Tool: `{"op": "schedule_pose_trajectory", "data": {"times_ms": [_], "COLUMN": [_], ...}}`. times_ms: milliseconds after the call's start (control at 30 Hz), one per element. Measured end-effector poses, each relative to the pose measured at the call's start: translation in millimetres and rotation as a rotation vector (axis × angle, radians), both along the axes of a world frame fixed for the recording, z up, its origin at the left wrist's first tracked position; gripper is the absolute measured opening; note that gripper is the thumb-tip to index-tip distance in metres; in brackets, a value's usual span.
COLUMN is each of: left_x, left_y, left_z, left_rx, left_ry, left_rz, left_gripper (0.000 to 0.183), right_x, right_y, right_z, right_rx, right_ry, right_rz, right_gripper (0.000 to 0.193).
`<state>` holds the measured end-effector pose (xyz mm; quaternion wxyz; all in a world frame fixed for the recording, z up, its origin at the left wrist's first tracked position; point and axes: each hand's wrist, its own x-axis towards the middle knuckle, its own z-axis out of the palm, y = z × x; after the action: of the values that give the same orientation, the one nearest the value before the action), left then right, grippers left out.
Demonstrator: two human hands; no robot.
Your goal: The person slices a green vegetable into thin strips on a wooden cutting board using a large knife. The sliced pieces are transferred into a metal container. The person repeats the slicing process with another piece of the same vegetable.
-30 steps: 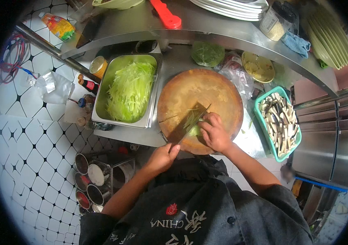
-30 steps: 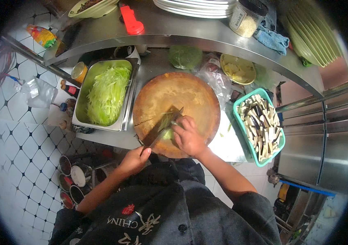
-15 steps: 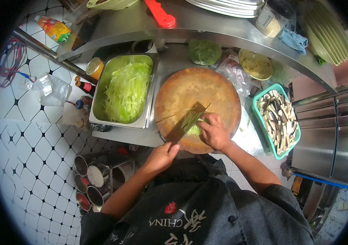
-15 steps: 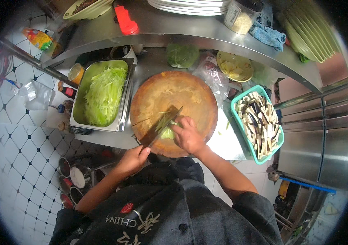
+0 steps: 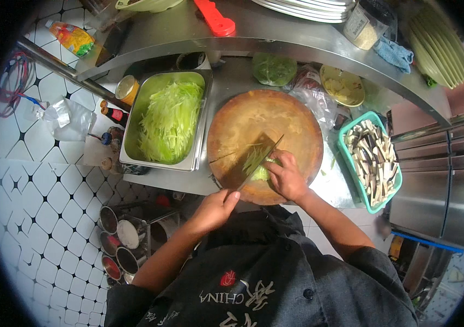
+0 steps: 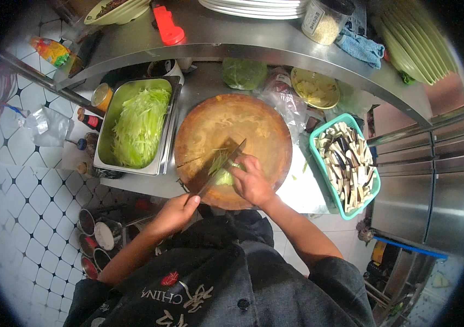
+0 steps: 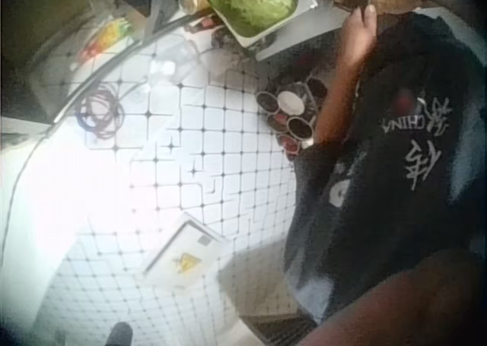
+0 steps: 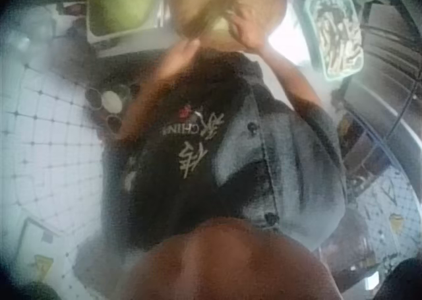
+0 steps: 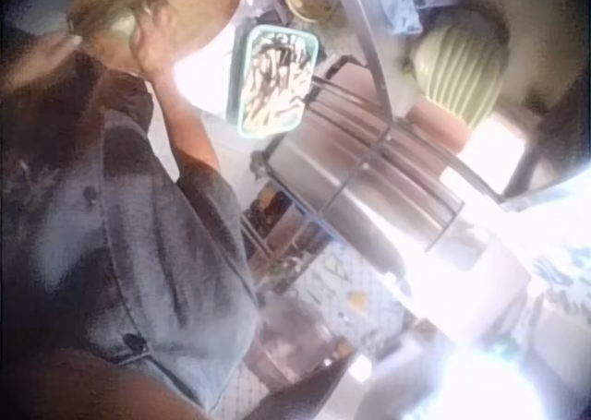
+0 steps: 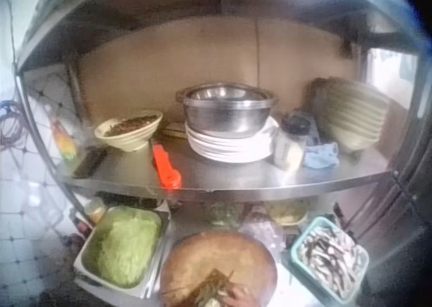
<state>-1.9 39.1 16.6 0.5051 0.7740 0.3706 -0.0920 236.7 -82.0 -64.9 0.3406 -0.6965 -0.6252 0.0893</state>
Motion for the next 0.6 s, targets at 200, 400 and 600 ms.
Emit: {"op": "schedule_pose_trajectory", "data": {"times_ms": [200,400,600], "left_x": [9,7,13], "left_y": [-4,-3,-5], "left_z": [-11,28,-6], "left_rx": [0.039,0.022,0.033], "left_ry": [0.097,-0.023,0.013], "left_rz": [-0.001,-0.033,-0.009], "left_gripper": [0.05,0.05,0.044], "right_x": [1,-1,3], "right_y": [3,-2,0], "right_z": [3,-4,-2], "right_rx": [0.03,0.042,0.054], "right_ry": [0.011,0.004,-0.019], "right_rz": [-0.041,-0.049,-0.04], "right_gripper": [0.026,0.023,0.023]}}
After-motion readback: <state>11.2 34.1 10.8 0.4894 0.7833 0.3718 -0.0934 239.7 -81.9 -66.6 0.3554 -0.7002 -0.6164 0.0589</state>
